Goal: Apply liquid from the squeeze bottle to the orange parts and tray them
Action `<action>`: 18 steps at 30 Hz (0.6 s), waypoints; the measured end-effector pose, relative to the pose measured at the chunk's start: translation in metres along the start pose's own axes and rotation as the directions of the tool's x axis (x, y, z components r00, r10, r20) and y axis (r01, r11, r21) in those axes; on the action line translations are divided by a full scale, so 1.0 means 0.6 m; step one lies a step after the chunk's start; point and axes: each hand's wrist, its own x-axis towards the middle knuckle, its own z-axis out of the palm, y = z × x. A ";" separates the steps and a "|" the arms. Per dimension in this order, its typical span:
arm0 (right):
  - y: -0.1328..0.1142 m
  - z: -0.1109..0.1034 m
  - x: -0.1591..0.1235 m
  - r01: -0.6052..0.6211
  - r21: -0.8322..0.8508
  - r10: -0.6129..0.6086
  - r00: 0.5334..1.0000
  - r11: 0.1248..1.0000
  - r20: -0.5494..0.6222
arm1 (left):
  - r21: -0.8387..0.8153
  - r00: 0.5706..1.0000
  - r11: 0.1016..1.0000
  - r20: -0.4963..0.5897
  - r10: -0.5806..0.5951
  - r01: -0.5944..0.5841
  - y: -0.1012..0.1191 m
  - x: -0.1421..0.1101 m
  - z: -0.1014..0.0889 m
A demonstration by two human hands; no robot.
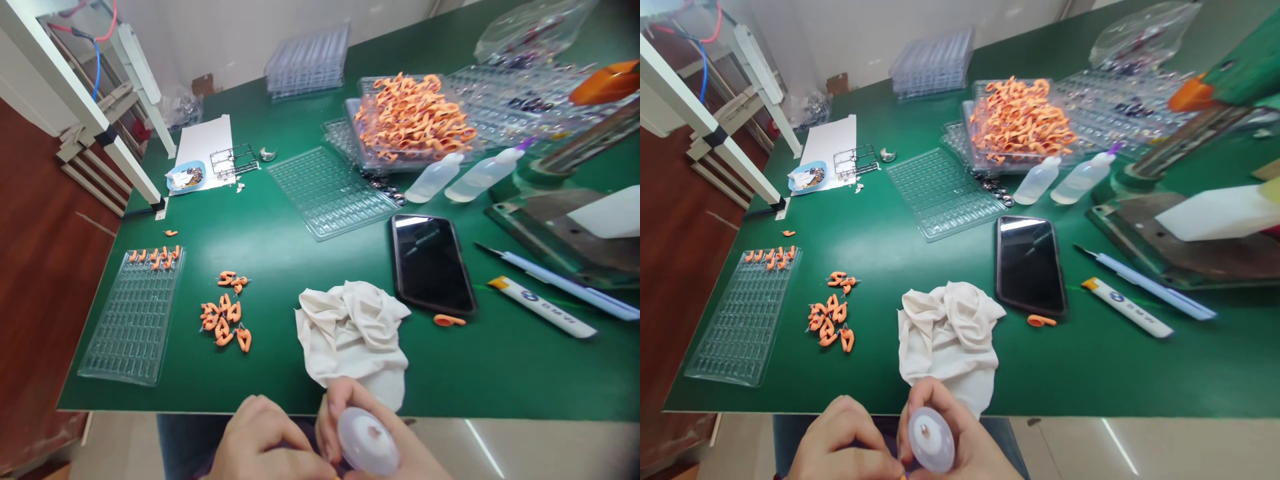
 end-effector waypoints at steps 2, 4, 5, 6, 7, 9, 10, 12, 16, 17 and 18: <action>-0.001 0.001 0.001 -0.034 0.020 0.034 0.999 0.999 0.017 | -0.012 0.999 1.000 0.040 0.002 -0.001 0.003 0.005 -0.007; 0.000 0.002 0.001 -0.048 0.030 0.047 0.998 0.998 0.031 | -0.017 0.995 1.000 0.095 0.000 0.001 0.006 0.009 -0.014; 0.001 0.001 0.002 -0.051 0.033 0.050 0.998 0.998 0.035 | -0.019 0.993 1.000 0.118 -0.001 0.003 0.007 0.011 -0.018; 0.003 0.000 0.002 -0.053 0.034 0.052 0.998 0.998 0.037 | -0.022 0.990 1.000 0.142 -0.003 0.006 0.008 0.013 -0.021; 0.006 -0.001 0.002 -0.055 0.035 0.054 0.998 0.998 0.038 | -0.025 0.986 1.000 0.166 -0.003 0.007 0.009 0.014 -0.024; 0.015 -0.007 0.003 -0.054 0.042 0.052 0.998 0.998 0.044 | -0.032 0.985 0.999 0.172 -0.002 0.007 0.010 0.017 -0.026; 0.019 -0.010 0.004 -0.049 0.050 0.046 0.997 0.998 0.054 | -0.033 0.987 0.999 0.163 0.000 0.006 0.010 0.018 -0.026; 0.028 -0.015 0.006 -0.037 0.072 0.032 0.997 0.997 0.076 | -0.031 0.988 1.000 0.154 0.002 0.003 0.010 0.019 -0.025; 0.029 -0.012 0.003 -0.051 0.079 0.048 0.998 0.996 0.040 | -0.023 0.990 1.000 0.139 0.019 -0.016 0.011 0.018 -0.021; 0.025 -0.008 0.000 -0.059 0.067 0.058 0.998 0.996 0.013 | -0.023 0.990 1.000 0.142 0.022 -0.019 0.011 0.018 -0.021; 0.021 -0.003 -0.003 -0.067 0.047 0.068 0.998 0.997 -0.018 | -0.021 0.989 1.000 0.145 0.024 -0.021 0.010 0.017 -0.021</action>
